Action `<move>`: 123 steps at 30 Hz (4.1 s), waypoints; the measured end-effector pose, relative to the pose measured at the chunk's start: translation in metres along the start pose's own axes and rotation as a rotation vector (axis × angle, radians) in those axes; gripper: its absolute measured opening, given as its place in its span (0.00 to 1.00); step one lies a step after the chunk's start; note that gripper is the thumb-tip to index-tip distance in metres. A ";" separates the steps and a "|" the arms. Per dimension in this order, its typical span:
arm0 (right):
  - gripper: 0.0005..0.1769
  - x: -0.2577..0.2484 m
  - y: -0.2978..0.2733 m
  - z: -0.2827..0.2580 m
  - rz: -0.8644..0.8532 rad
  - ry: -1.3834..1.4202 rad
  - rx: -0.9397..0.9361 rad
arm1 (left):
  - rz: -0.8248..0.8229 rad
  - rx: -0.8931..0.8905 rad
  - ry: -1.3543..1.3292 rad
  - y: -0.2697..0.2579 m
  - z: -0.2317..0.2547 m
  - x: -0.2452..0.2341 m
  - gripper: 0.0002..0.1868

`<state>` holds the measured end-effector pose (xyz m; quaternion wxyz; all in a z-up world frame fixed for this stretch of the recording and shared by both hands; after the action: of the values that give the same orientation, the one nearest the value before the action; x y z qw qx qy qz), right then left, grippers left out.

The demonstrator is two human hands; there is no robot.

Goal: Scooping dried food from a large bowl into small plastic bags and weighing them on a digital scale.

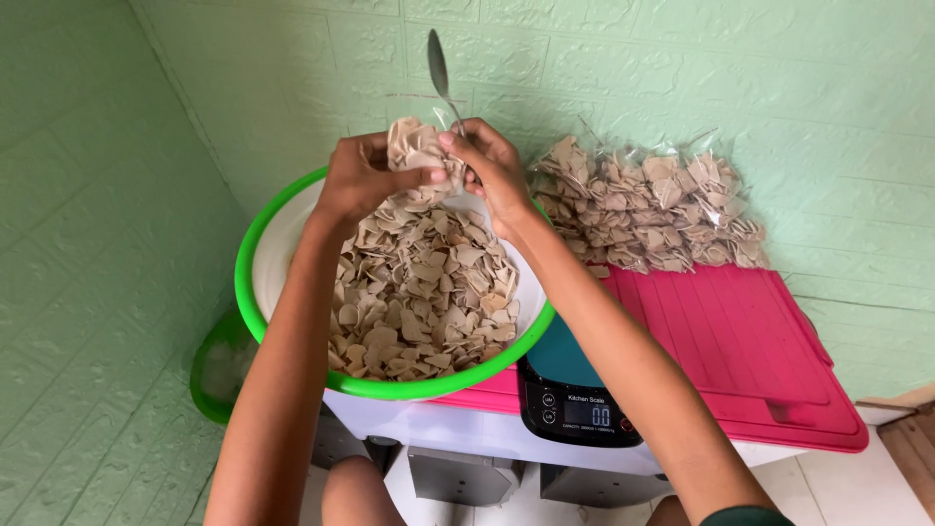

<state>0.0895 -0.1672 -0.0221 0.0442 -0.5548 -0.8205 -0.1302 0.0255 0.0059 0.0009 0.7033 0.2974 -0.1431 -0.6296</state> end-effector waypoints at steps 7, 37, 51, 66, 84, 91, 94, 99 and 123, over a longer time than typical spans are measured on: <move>0.11 -0.001 -0.002 0.001 0.024 -0.019 -0.010 | -0.107 0.026 -0.115 0.001 -0.004 0.008 0.26; 0.13 -0.104 -0.095 -0.053 0.409 -0.153 -0.220 | -0.136 0.168 0.495 -0.002 0.032 0.004 0.22; 0.12 -0.172 -0.211 0.056 0.455 -0.401 0.241 | -0.164 0.208 0.542 -0.006 0.041 0.005 0.14; 0.18 -0.167 -0.225 0.032 0.734 -0.893 -0.052 | -0.133 0.336 0.510 -0.006 0.036 0.002 0.12; 0.17 -0.173 -0.213 0.031 0.352 -0.537 0.038 | -0.100 0.418 0.622 -0.007 0.028 0.002 0.16; 0.13 -0.173 -0.210 0.025 0.225 -0.693 0.264 | -0.132 0.417 0.550 -0.005 0.026 0.005 0.16; 0.13 -0.161 -0.209 0.000 0.179 -0.596 0.200 | -0.198 0.293 0.335 -0.003 0.021 0.012 0.15; 0.15 -0.129 -0.197 -0.063 0.113 -0.598 0.047 | -0.397 0.034 -0.001 -0.009 0.041 0.030 0.22; 0.14 -0.053 -0.099 -0.089 -0.027 -1.239 -0.464 | -0.623 -0.264 0.080 -0.017 0.022 0.010 0.38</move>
<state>0.0117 -0.2725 0.0357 -0.5584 -0.5117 -0.6518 0.0393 0.0013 -0.0099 0.0058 0.5146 0.2576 0.0650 -0.8152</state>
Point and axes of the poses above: each hand's wrist, its own y-axis towards the middle knuckle, its own x-axis out of the palm, z = x × y, the point moved 2 cm from there along y, towards the middle knuckle, and after that the axes turned 15 degrees about x, right-handed, at the moved point
